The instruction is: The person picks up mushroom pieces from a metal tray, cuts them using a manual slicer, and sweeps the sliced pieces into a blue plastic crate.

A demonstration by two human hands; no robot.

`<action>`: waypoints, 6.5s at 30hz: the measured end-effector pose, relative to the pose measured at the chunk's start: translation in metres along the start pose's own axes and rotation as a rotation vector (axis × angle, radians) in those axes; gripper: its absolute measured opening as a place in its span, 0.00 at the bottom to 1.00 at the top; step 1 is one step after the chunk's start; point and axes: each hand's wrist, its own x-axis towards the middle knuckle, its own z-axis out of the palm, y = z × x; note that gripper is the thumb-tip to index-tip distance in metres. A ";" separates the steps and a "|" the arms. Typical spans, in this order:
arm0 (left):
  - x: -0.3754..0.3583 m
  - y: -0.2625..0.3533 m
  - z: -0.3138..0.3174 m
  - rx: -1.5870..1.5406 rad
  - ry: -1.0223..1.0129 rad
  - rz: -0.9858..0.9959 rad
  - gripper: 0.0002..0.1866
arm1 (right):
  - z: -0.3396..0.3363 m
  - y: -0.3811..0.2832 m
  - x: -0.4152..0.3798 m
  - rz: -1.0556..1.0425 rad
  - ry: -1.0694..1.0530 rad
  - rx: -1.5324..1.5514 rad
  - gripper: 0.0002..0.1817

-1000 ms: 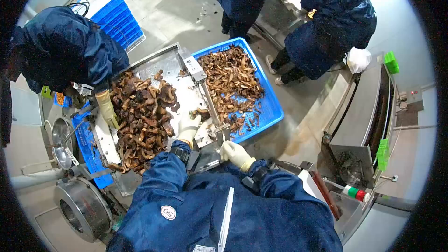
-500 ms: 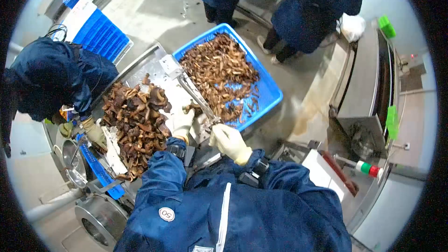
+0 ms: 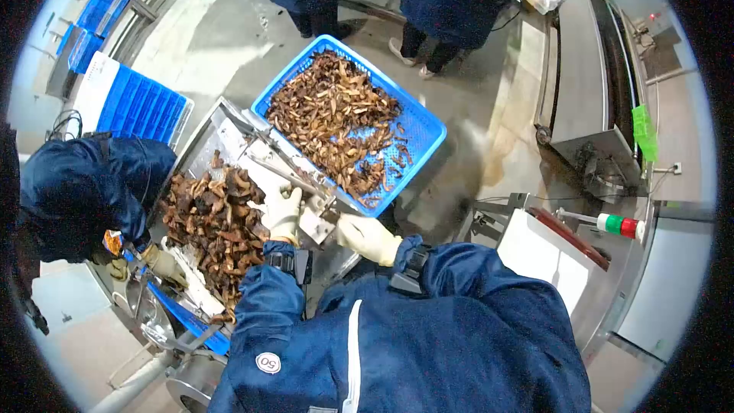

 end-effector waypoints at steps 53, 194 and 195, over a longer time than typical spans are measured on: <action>0.005 -0.023 0.018 -0.070 0.005 0.023 0.20 | -0.005 -0.044 0.000 0.038 -0.052 -0.023 0.19; -0.118 0.030 -0.190 -0.698 0.142 0.124 0.22 | -0.016 0.008 0.008 -0.082 -0.338 -0.475 0.19; -0.138 0.015 -0.206 -0.607 0.194 0.104 0.21 | -0.011 0.009 0.011 0.243 -0.241 -0.152 0.21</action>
